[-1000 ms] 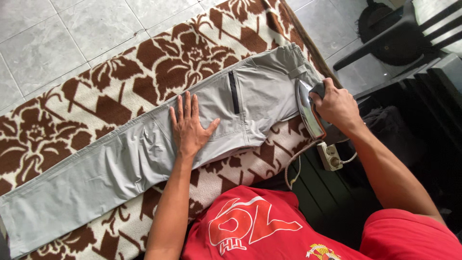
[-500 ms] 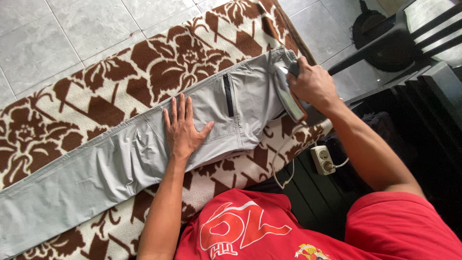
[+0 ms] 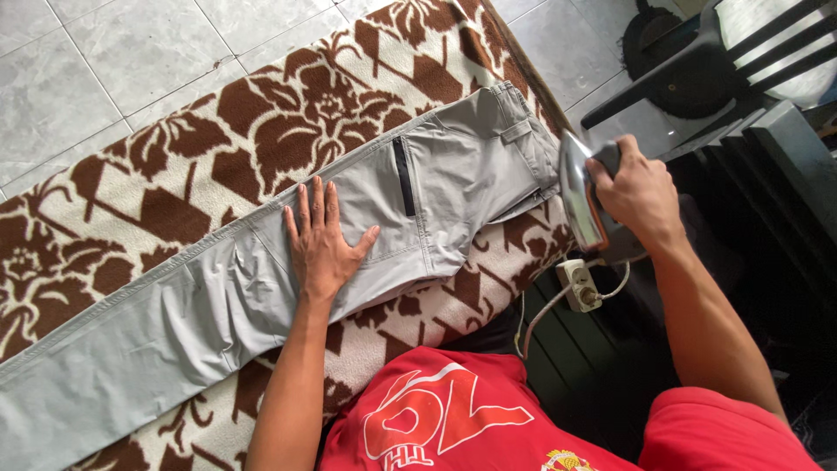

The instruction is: The person irons a pair of light gray trousers laid out on a patterned surface. They use an electric iron to smooth the fabric, moving it back and forth along the legs and waist area while holding the garment in place with their left hand.

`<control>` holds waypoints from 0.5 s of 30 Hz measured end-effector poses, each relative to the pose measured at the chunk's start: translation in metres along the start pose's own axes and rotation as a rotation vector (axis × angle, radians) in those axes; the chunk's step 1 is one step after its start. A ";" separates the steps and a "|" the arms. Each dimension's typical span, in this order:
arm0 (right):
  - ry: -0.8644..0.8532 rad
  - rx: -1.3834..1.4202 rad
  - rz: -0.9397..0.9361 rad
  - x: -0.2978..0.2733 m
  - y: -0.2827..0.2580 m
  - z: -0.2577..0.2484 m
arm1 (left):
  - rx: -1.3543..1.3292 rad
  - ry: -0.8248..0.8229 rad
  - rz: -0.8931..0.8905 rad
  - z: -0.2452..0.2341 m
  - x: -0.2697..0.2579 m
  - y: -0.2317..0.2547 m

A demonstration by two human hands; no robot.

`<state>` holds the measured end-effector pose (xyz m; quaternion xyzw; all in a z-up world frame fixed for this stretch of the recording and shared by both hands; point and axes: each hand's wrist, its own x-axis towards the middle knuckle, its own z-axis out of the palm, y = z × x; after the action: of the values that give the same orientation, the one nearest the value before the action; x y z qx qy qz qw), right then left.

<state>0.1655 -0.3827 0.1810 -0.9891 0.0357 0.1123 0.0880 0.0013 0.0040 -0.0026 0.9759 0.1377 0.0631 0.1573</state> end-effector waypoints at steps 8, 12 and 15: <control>-0.058 0.023 -0.237 0.017 -0.103 -0.002 | 0.017 -0.013 -0.009 -0.001 0.000 0.002; 0.007 -0.064 -0.475 0.041 -0.131 0.034 | -0.010 -0.019 -0.009 -0.003 -0.001 0.003; 0.028 -0.078 -0.459 0.060 -0.133 0.060 | -0.014 -0.013 -0.008 -0.003 -0.001 0.002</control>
<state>0.2226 -0.2440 0.1324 -0.9755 -0.1931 0.0767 0.0725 0.0005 0.0026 0.0005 0.9745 0.1403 0.0569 0.1655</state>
